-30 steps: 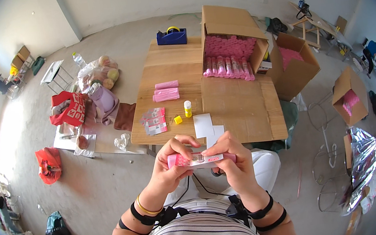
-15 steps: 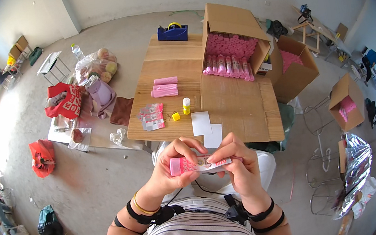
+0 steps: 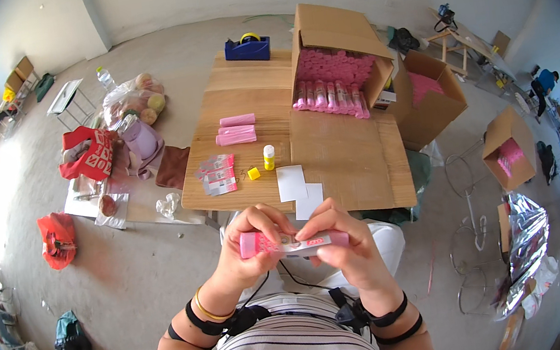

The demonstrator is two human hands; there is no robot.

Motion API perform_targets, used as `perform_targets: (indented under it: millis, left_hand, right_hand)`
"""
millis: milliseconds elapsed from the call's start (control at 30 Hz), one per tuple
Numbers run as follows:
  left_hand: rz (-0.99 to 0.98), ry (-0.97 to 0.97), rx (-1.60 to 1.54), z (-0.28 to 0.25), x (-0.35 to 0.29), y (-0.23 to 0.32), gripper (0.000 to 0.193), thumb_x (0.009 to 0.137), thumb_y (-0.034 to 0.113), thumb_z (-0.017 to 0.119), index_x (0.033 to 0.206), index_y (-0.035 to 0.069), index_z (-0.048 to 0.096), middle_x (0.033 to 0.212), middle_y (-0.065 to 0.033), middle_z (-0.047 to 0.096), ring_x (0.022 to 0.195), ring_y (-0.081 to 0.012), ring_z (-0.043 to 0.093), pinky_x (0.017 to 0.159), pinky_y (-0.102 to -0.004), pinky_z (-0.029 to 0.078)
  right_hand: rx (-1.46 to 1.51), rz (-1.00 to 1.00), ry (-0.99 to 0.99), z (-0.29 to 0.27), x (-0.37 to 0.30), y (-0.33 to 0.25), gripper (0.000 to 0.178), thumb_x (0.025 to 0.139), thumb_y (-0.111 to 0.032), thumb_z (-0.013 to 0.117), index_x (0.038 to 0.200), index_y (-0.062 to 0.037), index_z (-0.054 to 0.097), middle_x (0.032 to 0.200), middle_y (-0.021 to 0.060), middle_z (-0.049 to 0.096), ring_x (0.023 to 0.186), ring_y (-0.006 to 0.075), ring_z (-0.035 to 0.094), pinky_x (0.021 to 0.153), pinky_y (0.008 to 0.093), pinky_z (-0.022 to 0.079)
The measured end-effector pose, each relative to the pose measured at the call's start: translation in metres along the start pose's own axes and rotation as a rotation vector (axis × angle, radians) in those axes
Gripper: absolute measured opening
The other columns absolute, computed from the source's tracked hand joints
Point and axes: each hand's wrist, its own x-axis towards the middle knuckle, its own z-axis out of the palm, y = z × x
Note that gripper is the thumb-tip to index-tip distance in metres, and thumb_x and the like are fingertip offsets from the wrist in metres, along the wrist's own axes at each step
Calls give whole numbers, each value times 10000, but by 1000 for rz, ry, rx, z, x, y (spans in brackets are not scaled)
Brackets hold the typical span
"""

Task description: Apply glue to paper labels and wrap them around cylindrical pink products before placing them into a box.

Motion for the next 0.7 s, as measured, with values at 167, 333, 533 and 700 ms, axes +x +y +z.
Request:
perform_targets:
  millis: [167, 333, 533, 700]
  left_hand:
    - [-141, -13, -68, -4, -1, 4, 166, 722, -4, 621, 858, 83, 583, 1083, -101, 562, 993, -168, 535, 883, -305, 423]
    - [-32, -132, 133, -5, 7, 12, 196, 729, 19, 700, 875, 83, 588, 1129, -104, 542, 1015, -163, 537, 856, -302, 441]
    - [-186, -20, -84, -7, 4, 7, 171, 777, 52, 696, 904, 67, 583, 1117, -114, 542, 805, -117, 595, 608, -193, 497]
    - [-273, 119, -294, -11, 9, 4, 175, 806, 104, 704, 917, 53, 579, 1022, -109, 573, 651, -92, 569, 518, -164, 466]
  right_hand:
    - [-44, 64, -74, -7, 0, 1, 232, 746, -21, 600, 977, -26, 617, 1009, 47, 449, 860, 101, 537, 659, 220, 507]
    - [101, 109, -81, -13, 0, 0, 207, 758, -31, 596, 964, -19, 614, 989, 42, 457, 846, 104, 544, 644, 226, 511]
    - [133, 88, -37, -10, 4, 4, 180, 801, -70, 637, 974, -23, 646, 965, 35, 467, 787, 114, 541, 619, 243, 480]
    - [-821, -522, 69, -16, 1, 21, 247, 833, -175, 695, 1062, -81, 695, 925, 44, 493, 713, 115, 501, 599, 238, 422]
